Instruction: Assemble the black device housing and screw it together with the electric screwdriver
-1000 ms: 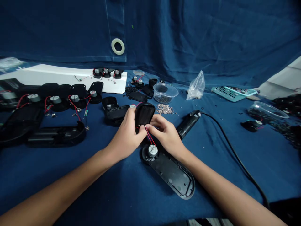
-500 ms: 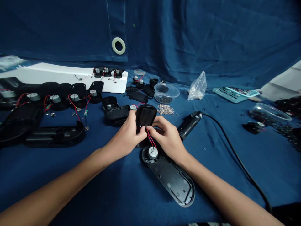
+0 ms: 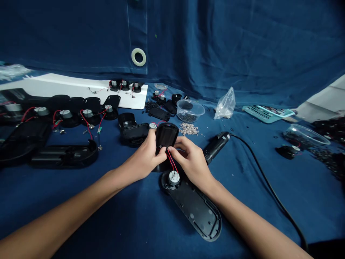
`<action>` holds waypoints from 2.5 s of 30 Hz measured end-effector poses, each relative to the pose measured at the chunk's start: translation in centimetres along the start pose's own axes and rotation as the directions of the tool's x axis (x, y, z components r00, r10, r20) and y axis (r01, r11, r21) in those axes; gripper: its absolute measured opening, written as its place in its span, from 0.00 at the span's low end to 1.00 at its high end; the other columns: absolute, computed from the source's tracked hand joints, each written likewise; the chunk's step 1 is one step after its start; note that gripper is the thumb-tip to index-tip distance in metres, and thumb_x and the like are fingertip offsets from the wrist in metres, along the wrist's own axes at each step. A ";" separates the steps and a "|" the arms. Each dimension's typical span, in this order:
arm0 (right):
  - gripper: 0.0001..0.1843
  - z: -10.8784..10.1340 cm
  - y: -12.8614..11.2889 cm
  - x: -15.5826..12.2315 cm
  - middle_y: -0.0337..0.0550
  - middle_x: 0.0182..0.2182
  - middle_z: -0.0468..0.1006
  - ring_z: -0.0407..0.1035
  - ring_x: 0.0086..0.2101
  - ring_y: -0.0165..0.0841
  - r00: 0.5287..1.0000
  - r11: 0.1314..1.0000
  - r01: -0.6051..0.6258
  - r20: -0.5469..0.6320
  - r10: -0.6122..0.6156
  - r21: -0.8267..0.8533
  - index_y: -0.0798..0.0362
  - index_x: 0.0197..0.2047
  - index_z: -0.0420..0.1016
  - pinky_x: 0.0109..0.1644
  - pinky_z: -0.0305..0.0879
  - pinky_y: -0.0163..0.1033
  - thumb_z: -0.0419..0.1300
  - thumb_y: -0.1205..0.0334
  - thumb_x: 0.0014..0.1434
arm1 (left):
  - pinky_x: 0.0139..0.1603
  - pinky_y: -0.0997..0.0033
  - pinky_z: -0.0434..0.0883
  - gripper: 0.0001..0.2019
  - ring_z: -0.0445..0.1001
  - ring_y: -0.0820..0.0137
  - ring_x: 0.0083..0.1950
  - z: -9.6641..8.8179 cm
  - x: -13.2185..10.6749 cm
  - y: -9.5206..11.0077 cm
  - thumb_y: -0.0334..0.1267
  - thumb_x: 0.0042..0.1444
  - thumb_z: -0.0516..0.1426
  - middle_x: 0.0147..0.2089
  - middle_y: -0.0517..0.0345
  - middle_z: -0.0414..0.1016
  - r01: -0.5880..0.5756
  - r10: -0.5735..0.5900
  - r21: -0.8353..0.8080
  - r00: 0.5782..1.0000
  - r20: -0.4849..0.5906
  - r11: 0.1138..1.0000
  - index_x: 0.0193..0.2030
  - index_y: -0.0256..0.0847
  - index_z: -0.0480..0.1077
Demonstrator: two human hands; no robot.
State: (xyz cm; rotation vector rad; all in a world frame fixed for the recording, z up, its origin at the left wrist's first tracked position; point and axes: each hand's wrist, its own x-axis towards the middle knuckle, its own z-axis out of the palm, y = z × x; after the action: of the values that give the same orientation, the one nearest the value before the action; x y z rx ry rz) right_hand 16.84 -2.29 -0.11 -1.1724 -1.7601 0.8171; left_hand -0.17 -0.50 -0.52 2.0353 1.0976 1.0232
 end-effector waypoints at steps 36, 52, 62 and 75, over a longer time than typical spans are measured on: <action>0.11 0.9 -1.8 -0.5 0.38 0.27 0.74 0.67 0.28 0.30 0.997 0.996 -0.056 -0.058 0.052 -0.068 0.51 0.30 0.69 0.34 0.62 0.35 0.55 0.56 0.62 | 0.53 0.57 0.73 0.18 0.71 0.61 0.55 1.4 -0.9 0.1 0.26 0.58 0.50 0.51 0.47 0.65 -0.189 0.255 0.298 0.946 -0.200 0.936 0.54 0.40 0.53; 0.11 0.7 -0.8 0.2 0.39 0.29 0.72 0.67 0.31 0.31 0.991 0.990 -0.081 -0.093 0.092 0.118 0.52 0.36 0.70 0.38 0.66 0.38 0.55 0.53 0.62 | 0.48 0.60 0.73 0.15 0.73 0.63 0.48 0.8 -0.8 0.6 0.27 0.56 0.51 0.46 0.49 0.68 -0.125 0.179 0.230 0.957 -0.228 0.965 0.49 0.39 0.57; 0.22 0.4 -1.2 0.6 0.44 0.55 0.73 0.69 0.53 0.34 0.997 0.951 0.046 0.050 -0.064 0.306 0.49 0.58 0.67 0.60 0.64 0.42 0.58 0.61 0.61 | 0.48 0.64 0.73 0.19 0.75 0.64 0.48 0.9 -1.2 1.7 0.32 0.57 0.54 0.48 0.48 0.73 -0.042 0.068 0.089 0.947 -0.313 0.995 0.55 0.38 0.59; 0.18 0.0 -0.5 0.7 0.42 0.50 0.77 0.72 0.50 0.33 0.996 0.961 0.069 0.029 -0.079 0.267 0.49 0.54 0.71 0.56 0.67 0.40 0.60 0.60 0.60 | 0.38 0.75 0.70 0.12 0.72 0.71 0.37 0.5 -1.0 1.6 0.30 0.55 0.54 0.37 0.58 0.72 -0.092 0.098 0.036 0.956 -0.277 0.995 0.47 0.38 0.63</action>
State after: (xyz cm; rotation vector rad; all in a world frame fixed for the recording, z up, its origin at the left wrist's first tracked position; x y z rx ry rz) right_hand 16.50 -1.84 0.54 -0.9133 -1.6549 1.0024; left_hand 0.48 -2.19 0.11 2.0208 1.1634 1.3855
